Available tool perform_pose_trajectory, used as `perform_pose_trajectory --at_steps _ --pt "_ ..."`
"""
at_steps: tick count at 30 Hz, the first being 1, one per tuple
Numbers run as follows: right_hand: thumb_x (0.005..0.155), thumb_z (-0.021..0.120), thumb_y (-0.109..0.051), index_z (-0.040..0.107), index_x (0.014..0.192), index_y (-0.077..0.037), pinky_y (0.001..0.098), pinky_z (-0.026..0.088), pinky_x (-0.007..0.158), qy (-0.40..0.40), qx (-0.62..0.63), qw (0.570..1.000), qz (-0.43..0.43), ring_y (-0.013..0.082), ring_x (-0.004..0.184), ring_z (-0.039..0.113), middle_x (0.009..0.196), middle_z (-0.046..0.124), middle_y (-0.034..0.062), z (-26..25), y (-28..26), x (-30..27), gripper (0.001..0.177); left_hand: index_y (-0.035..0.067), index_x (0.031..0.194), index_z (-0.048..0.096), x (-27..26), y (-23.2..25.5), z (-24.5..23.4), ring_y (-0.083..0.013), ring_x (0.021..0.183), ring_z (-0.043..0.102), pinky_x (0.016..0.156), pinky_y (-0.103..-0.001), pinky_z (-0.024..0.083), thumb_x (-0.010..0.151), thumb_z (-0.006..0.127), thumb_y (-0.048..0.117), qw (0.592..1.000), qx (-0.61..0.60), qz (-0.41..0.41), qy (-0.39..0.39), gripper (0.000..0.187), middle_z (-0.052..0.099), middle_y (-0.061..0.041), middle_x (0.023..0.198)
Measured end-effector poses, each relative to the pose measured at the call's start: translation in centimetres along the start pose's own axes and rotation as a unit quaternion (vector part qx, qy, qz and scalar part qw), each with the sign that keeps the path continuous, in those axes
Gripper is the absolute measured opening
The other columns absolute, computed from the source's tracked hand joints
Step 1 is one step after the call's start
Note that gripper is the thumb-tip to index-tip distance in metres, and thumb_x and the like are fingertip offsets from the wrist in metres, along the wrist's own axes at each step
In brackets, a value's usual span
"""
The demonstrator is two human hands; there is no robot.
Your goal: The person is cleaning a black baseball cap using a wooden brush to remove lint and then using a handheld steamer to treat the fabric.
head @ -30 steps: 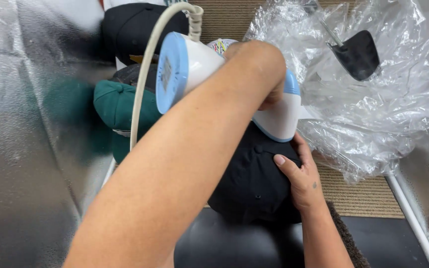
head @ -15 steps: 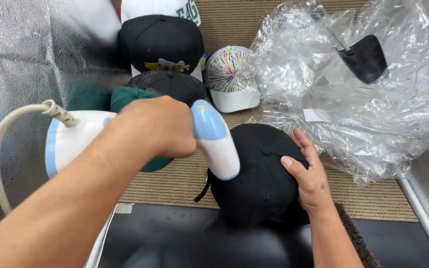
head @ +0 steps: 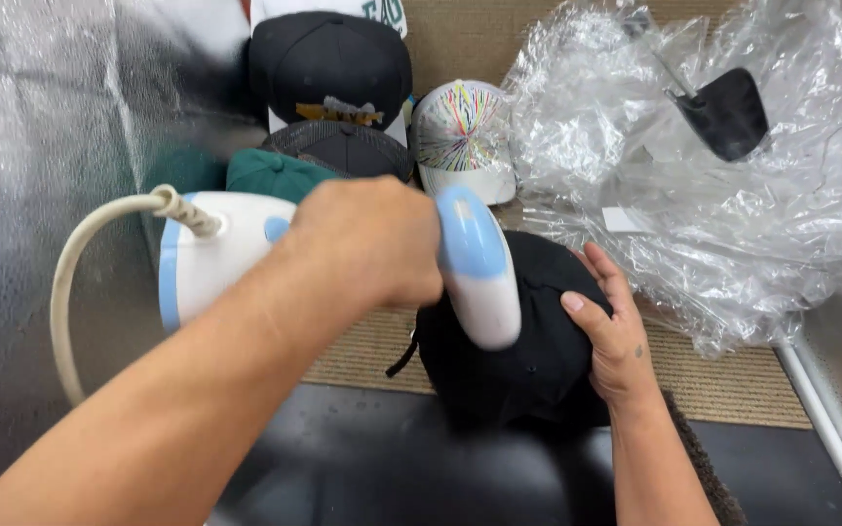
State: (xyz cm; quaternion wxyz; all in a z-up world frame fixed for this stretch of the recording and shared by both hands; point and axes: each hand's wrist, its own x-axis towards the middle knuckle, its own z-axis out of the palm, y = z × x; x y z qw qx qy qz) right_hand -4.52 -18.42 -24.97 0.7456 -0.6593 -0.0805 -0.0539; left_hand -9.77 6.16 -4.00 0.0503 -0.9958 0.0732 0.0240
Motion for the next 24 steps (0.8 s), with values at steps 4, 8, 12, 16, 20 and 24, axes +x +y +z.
perform_pose_trajectory --at_steps 4,8,12,16,20,24 --pt "0.086 0.068 -0.024 0.034 0.160 -0.010 0.0406 0.052 0.098 0.001 -0.002 1.000 -0.007 0.0274 0.139 0.048 0.161 0.041 0.0161 0.1 -0.2 0.1 0.083 0.000 0.097 0.079 -0.2 -0.4 0.3 -0.0401 0.089 0.075 0.077 -0.059 0.059 0.073 0.057 0.023 0.999 -0.022 -0.024 0.026 0.040 0.077 -0.020 0.087" --pt "0.085 0.070 -0.025 0.035 0.160 -0.011 0.0389 0.051 0.100 0.002 0.008 1.000 0.003 0.0264 0.138 0.048 0.160 0.042 0.0168 0.0 -0.1 -0.1 0.084 0.005 0.095 0.079 -0.8 0.9 0.1 -0.0366 0.092 0.076 0.077 -0.057 0.060 0.075 0.055 0.027 1.000 -0.003 0.011 0.002 0.038 0.078 -0.015 0.090" --pt "0.086 0.070 -0.025 0.035 0.160 -0.010 0.0387 0.052 0.099 -0.007 0.009 1.000 -0.005 0.0279 0.137 0.050 0.160 0.042 0.0178 -0.1 0.2 0.1 0.083 0.003 0.091 0.078 0.5 0.0 0.9 -0.0343 0.082 0.076 0.074 -0.054 0.060 0.073 0.062 0.029 0.999 0.006 -0.020 0.038 0.035 0.077 -0.014 0.081" --pt "0.086 0.070 -0.025 0.035 0.159 -0.010 0.0378 0.051 0.100 -0.010 0.010 1.000 -0.012 0.0256 0.137 0.049 0.160 0.043 0.0161 -0.1 0.1 0.4 0.082 0.006 0.087 0.079 -1.0 1.4 1.1 -0.0351 0.085 0.077 0.072 -0.054 0.060 0.077 0.060 0.030 0.997 0.029 0.015 0.068 0.032 0.077 -0.012 0.080" --pt "0.081 0.066 -0.031 0.038 0.156 -0.010 0.0373 0.044 0.110 0.008 -0.002 1.000 0.006 0.0244 0.139 0.049 0.159 0.044 0.0148 0.5 -1.5 -0.7 0.083 0.019 0.087 0.076 -3.8 4.9 1.5 -0.0285 0.074 0.076 0.067 -0.047 0.054 0.077 0.070 0.031 0.990 0.079 0.085 0.080 0.017 0.075 -0.002 0.078" --pt "0.078 0.054 -0.018 0.046 0.154 -0.014 0.0246 0.044 0.091 0.020 -0.059 0.998 0.013 0.0112 0.102 0.052 0.140 0.055 0.0061 -0.3 0.2 0.4 0.076 0.032 0.102 0.076 -3.4 7.8 2.2 -0.0205 0.084 0.074 0.069 -0.042 0.046 0.096 0.056 0.020 0.987 0.074 0.099 0.102 0.024 0.075 0.007 0.097"
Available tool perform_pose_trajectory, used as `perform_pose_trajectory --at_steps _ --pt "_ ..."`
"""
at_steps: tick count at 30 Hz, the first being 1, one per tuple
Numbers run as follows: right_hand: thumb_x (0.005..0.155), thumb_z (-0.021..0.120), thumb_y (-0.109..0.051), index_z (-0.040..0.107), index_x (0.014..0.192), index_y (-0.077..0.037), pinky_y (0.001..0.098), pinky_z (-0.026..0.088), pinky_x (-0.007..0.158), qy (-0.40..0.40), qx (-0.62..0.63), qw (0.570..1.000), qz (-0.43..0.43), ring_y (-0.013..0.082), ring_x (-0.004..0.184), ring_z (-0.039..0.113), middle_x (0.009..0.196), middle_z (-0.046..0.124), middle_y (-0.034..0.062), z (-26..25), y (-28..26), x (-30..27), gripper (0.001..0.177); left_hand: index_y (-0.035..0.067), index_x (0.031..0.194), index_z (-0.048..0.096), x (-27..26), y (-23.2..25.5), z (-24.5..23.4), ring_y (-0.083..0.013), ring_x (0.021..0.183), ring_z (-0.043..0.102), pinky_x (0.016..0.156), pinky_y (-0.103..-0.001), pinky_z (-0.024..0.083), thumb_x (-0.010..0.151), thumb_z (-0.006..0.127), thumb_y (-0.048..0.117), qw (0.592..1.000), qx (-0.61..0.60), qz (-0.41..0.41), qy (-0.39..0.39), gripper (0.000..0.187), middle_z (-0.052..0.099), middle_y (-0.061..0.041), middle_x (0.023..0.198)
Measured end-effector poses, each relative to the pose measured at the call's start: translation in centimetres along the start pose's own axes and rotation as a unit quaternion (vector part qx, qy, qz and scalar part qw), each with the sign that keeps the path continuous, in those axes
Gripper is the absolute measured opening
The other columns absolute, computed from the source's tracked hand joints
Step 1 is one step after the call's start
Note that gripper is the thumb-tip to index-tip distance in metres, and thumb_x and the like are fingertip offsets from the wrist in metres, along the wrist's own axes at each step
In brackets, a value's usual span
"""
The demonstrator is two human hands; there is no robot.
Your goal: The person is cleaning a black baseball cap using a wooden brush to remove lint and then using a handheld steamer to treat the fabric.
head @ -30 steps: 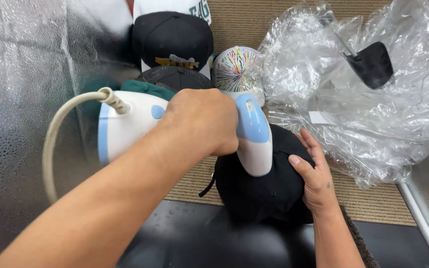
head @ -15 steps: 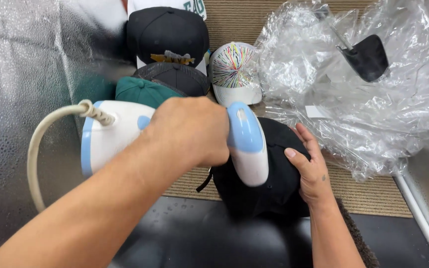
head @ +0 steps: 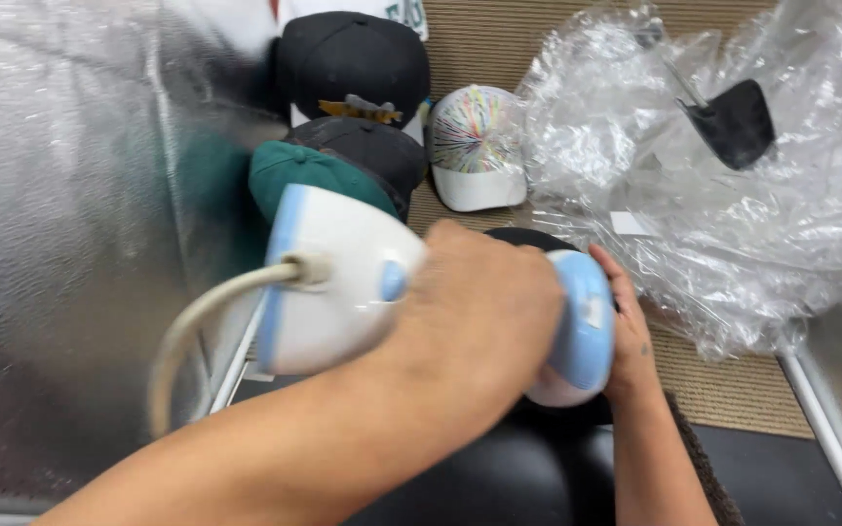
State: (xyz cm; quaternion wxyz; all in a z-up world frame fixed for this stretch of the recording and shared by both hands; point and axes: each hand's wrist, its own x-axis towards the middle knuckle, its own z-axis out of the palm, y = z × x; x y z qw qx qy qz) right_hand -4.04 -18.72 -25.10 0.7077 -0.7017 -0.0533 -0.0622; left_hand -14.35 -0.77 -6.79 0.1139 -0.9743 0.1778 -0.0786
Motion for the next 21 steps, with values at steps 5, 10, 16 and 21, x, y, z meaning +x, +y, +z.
perform_pose_trajectory --at_steps 5,10,16,21 --pt "0.078 0.058 -0.039 0.040 0.155 -0.011 0.0315 0.043 0.104 -0.025 0.033 0.999 -0.009 0.0174 0.121 0.055 0.143 0.052 0.0083 0.7 -1.7 -0.6 0.084 0.029 0.098 0.077 -0.1 -2.0 -1.1 -0.0224 0.086 0.074 0.073 -0.042 0.050 0.087 0.066 0.026 0.995 -0.051 -0.037 -0.071 0.016 0.077 0.005 0.094" --pt "0.077 0.063 -0.029 0.042 0.153 -0.013 0.0336 0.042 0.113 0.000 0.056 0.997 0.043 0.0206 0.139 0.049 0.160 0.043 0.0074 1.2 -2.8 -1.5 0.080 0.021 0.106 0.073 -3.0 -7.4 0.1 -0.0371 0.098 0.073 0.079 -0.053 0.059 0.080 0.057 0.020 0.972 -0.102 -0.145 -0.157 0.031 0.076 -0.004 0.107" --pt "0.084 0.069 -0.025 0.052 0.152 -0.011 0.0411 0.057 0.087 -0.007 0.068 0.998 0.016 0.0272 0.115 0.063 0.139 0.060 0.0184 1.5 -2.9 -1.5 0.072 -0.004 0.111 0.069 -2.5 -8.3 0.8 -0.0421 0.086 0.076 0.075 -0.054 0.061 0.076 0.061 0.020 0.986 -0.108 -0.114 -0.057 0.043 0.076 -0.020 0.087" --pt "0.084 0.069 -0.024 0.055 0.151 -0.013 0.0403 0.059 0.078 0.000 0.062 0.998 0.034 0.0252 0.105 0.066 0.133 0.065 0.0169 2.1 -3.9 -2.0 0.070 -0.001 0.105 0.074 4.7 -8.7 1.6 -0.0385 0.088 0.076 0.074 -0.060 0.060 0.075 0.059 0.029 0.982 -0.106 -0.142 -0.069 0.046 0.076 -0.017 0.091"
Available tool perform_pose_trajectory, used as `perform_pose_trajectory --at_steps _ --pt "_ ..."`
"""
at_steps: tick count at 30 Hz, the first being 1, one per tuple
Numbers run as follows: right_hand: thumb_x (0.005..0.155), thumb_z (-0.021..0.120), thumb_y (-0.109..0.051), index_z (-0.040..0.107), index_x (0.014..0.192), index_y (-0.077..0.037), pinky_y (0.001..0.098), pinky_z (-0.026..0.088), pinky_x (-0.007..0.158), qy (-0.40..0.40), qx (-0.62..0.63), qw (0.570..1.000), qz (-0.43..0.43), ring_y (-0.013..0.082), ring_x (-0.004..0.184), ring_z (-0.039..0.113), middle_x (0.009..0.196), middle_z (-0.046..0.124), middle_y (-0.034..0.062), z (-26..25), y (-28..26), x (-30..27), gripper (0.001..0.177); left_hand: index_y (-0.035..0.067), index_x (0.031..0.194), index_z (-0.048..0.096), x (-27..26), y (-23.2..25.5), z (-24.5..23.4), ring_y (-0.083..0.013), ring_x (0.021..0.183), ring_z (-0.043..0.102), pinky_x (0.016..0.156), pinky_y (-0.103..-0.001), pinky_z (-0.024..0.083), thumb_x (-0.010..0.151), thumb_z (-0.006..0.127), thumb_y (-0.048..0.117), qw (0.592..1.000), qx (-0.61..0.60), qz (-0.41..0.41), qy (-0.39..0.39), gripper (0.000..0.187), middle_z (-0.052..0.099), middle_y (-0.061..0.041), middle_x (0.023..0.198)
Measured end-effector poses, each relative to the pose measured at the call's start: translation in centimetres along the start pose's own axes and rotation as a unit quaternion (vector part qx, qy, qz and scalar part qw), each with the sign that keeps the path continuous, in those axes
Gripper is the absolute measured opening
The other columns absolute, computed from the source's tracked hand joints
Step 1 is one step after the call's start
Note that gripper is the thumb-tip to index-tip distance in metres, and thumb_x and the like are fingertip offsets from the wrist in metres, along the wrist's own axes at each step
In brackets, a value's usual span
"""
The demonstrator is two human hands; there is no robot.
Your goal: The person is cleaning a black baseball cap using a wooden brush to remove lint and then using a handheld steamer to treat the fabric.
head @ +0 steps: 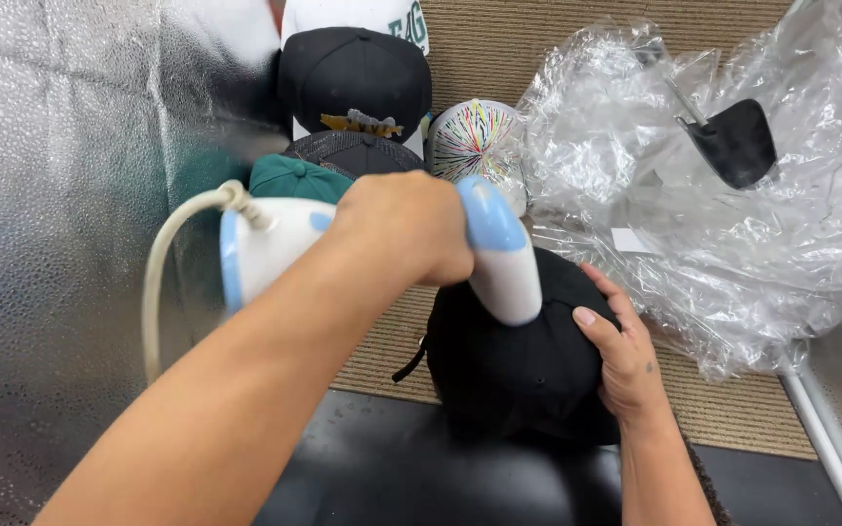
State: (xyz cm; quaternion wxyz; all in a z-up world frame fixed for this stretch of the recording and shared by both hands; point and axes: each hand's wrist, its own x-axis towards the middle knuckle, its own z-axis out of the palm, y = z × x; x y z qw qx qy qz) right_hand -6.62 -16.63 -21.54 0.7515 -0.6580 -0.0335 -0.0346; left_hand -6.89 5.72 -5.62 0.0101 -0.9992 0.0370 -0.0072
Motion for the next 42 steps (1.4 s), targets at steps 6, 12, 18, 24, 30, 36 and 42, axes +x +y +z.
perform_pose_trajectory --at_steps 6,12,18,24,30,36,42 --pt "0.082 0.071 -0.023 0.056 0.149 -0.012 0.0397 0.061 0.075 0.005 0.007 1.000 -0.006 0.0262 0.102 0.066 0.129 0.065 0.0176 -0.5 0.8 0.4 0.070 -0.003 0.121 0.071 -0.1 -1.0 -1.7 -0.0365 0.099 0.075 0.081 -0.055 0.059 0.081 0.060 0.035 0.996 -0.020 -0.014 -0.089 0.056 0.076 -0.019 0.104" --pt "0.080 0.073 -0.026 0.057 0.149 -0.012 0.0421 0.060 0.075 0.001 -0.004 1.000 0.007 0.0270 0.103 0.065 0.131 0.064 0.0198 -0.6 0.8 0.8 0.072 0.000 0.104 0.077 1.0 -1.9 -1.7 -0.0338 0.075 0.076 0.065 -0.052 0.061 0.068 0.060 0.022 0.992 0.026 -0.053 -0.110 0.045 0.075 -0.016 0.080" --pt "0.078 0.073 -0.024 0.058 0.148 -0.010 0.0421 0.059 0.076 0.011 0.036 0.999 0.009 0.0271 0.103 0.064 0.129 0.066 0.0222 -1.1 1.8 1.1 0.073 0.002 0.127 0.071 5.6 2.2 -5.0 -0.0355 0.119 0.068 0.101 -0.051 0.051 0.066 0.075 0.019 0.976 0.047 -0.043 -0.206 0.063 0.072 -0.017 0.123" --pt "0.073 0.062 -0.021 0.055 0.147 -0.007 0.0332 0.049 0.102 0.009 -0.013 0.999 0.032 0.0223 0.117 0.062 0.130 0.067 0.0144 -0.4 -0.6 0.5 0.076 0.026 0.112 0.073 7.7 6.4 -6.0 -0.0206 0.108 0.070 0.093 -0.036 0.053 0.081 0.060 0.023 0.961 0.110 -0.007 -0.255 0.033 0.074 0.007 0.112" --pt "0.081 0.071 -0.023 0.057 0.149 -0.011 0.0372 0.060 0.072 -0.001 0.011 1.000 -0.004 0.0260 0.097 0.067 0.126 0.066 0.0198 -1.5 1.8 1.2 0.070 0.006 0.120 0.074 4.4 0.5 -3.8 -0.0331 0.115 0.070 0.097 -0.050 0.054 0.063 0.074 0.018 0.981 0.036 -0.055 -0.185 0.058 0.074 -0.014 0.115" --pt "0.083 0.072 -0.023 0.057 0.148 -0.009 0.0374 0.062 0.071 -0.011 -0.007 1.000 -0.026 0.0264 0.094 0.068 0.125 0.066 0.0192 -1.9 2.1 1.8 0.068 0.007 0.098 0.081 -1.9 -4.3 -0.9 -0.0335 0.092 0.076 0.079 -0.051 0.060 0.059 0.064 0.016 0.984 -0.001 -0.121 -0.131 0.043 0.077 -0.014 0.090" --pt "0.082 0.072 -0.059 0.068 0.132 -0.021 0.0502 0.049 0.101 -0.011 -0.364 0.931 0.011 0.0331 0.127 0.061 0.128 0.071 0.0110 -1.6 -2.8 3.1 0.063 -0.009 0.127 0.061 -8.2 -4.7 2.5 -0.0469 0.103 0.073 0.085 -0.057 0.060 0.080 0.064 0.031 0.985 -0.143 -0.073 -0.058 0.062 0.074 -0.029 0.106"
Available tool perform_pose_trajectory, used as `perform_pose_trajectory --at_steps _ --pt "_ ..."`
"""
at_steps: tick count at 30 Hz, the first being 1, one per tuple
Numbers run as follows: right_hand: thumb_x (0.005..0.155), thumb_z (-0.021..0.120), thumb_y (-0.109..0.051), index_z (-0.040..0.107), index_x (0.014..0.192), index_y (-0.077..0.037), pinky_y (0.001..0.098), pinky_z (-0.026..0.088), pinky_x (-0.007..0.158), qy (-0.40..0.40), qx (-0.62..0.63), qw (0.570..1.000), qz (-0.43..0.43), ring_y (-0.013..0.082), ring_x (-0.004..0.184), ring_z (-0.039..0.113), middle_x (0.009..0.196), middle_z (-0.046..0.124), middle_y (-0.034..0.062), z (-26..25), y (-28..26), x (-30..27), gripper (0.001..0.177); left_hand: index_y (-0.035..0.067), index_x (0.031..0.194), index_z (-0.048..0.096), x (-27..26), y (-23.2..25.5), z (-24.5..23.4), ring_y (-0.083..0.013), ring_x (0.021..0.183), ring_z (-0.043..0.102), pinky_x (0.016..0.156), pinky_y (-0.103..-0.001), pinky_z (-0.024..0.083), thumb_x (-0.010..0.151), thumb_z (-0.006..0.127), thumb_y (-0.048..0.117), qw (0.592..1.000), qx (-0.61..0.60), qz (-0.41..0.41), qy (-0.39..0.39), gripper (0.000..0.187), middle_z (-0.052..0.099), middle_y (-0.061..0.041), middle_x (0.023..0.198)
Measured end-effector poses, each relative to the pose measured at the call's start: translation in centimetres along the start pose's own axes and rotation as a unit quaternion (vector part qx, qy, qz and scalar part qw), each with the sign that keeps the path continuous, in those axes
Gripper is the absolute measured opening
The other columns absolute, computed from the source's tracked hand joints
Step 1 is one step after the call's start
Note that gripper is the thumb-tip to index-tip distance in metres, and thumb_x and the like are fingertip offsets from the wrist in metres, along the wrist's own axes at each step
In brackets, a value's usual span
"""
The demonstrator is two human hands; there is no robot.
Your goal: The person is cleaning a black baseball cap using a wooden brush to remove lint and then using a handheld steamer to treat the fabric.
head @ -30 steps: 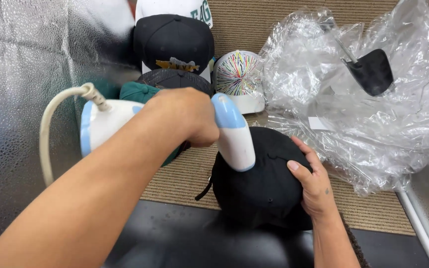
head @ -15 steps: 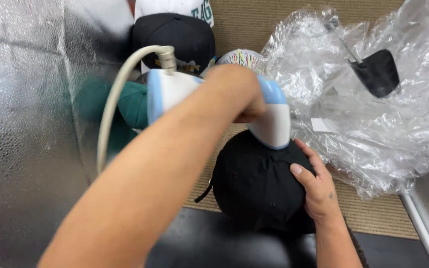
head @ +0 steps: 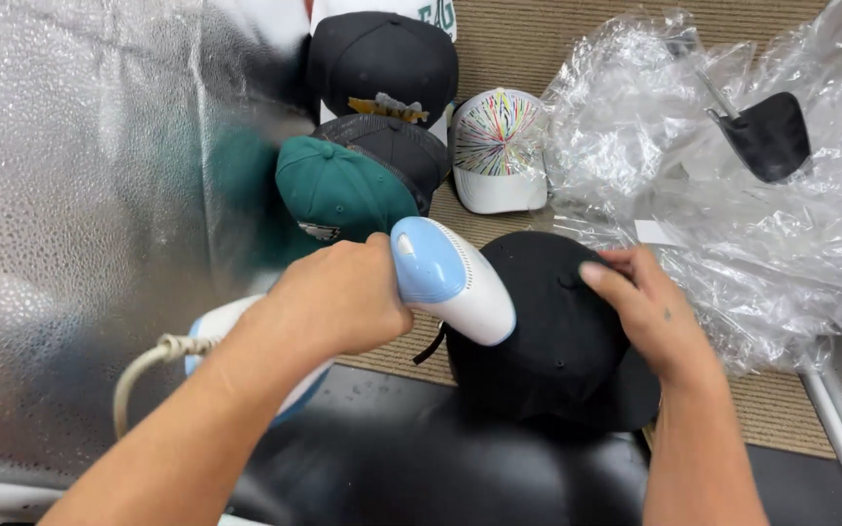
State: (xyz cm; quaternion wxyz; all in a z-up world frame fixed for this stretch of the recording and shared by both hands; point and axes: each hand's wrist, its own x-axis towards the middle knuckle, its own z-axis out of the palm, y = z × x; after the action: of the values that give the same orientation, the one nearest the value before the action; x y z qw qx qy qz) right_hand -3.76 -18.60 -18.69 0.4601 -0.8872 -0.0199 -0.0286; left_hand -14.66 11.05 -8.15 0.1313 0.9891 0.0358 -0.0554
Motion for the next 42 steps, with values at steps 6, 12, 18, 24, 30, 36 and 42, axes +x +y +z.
perform_pose_trajectory --at_steps 6,12,18,24,30,36,42 --pt "0.078 0.065 -0.067 0.053 0.149 -0.029 0.0556 0.046 0.106 -0.089 -0.148 0.985 -0.001 0.0374 0.135 0.054 0.142 0.062 0.0114 1.1 -5.2 2.6 0.081 -0.008 0.126 0.051 -1.3 2.4 1.6 -0.0509 0.095 0.072 0.080 -0.065 0.058 0.084 0.065 0.033 0.998 0.022 0.044 0.033 0.059 0.072 -0.030 0.098" --pt "0.083 0.052 -0.052 0.054 0.146 -0.028 0.0348 0.033 0.113 -0.133 -0.137 0.979 0.071 0.0195 0.140 0.048 0.154 0.053 -0.0009 0.5 -9.6 -0.4 0.067 0.017 0.147 0.036 -5.6 2.3 5.2 -0.0446 0.123 0.060 0.095 -0.052 0.050 0.070 0.079 0.060 0.965 -0.213 -0.145 -0.042 0.098 0.067 -0.016 0.131" --pt "0.085 0.051 -0.051 0.056 0.144 -0.028 0.0374 0.036 0.108 -0.120 -0.138 0.980 0.079 0.0231 0.134 0.051 0.148 0.057 0.0040 0.6 -9.9 -0.8 0.064 0.032 0.151 0.038 -8.3 1.8 10.8 -0.0191 0.140 0.055 0.109 -0.034 0.047 0.070 0.075 0.052 0.887 -0.413 -0.193 -0.072 0.092 0.062 0.009 0.150" --pt "0.084 0.053 -0.051 0.057 0.143 -0.026 0.0350 0.036 0.108 -0.123 -0.129 0.982 0.060 0.0208 0.132 0.052 0.146 0.059 0.0027 0.7 -8.7 0.0 0.064 0.019 0.139 0.063 -8.2 4.1 13.5 -0.0125 0.121 0.068 0.107 -0.029 0.047 0.078 0.071 0.031 0.746 -0.624 -0.231 -0.032 0.062 0.076 0.001 0.126" --pt "0.085 0.053 -0.050 0.057 0.143 -0.025 0.0351 0.038 0.108 -0.124 -0.141 0.981 0.056 0.0219 0.132 0.053 0.146 0.059 0.0030 0.7 -8.7 0.3 0.063 0.006 0.097 0.067 -6.0 1.5 12.8 -0.0218 0.063 0.055 0.063 -0.035 0.045 0.084 0.073 0.027 0.702 -0.671 -0.236 -0.035 0.026 0.056 -0.012 0.069" --pt "0.085 0.054 -0.048 0.058 0.144 -0.024 0.0336 0.034 0.114 -0.129 -0.141 0.980 0.056 0.0192 0.137 0.050 0.151 0.056 -0.0001 0.6 -8.7 0.5 0.064 0.004 0.095 0.070 -3.8 -0.2 12.1 -0.0220 0.048 0.054 0.049 -0.036 0.046 0.079 0.081 0.019 0.728 -0.647 -0.220 -0.041 0.025 0.056 -0.014 0.059" --pt "0.085 0.056 -0.045 0.060 0.143 -0.025 0.0320 0.035 0.114 -0.129 -0.126 0.981 0.070 0.0167 0.135 0.053 0.147 0.060 -0.0013 0.4 -9.2 0.2 0.062 0.001 0.091 0.065 0.5 -2.1 10.5 -0.0249 0.048 0.053 0.048 -0.038 0.045 0.081 0.075 0.016 0.744 -0.628 -0.222 -0.044 0.020 0.054 -0.016 0.060"
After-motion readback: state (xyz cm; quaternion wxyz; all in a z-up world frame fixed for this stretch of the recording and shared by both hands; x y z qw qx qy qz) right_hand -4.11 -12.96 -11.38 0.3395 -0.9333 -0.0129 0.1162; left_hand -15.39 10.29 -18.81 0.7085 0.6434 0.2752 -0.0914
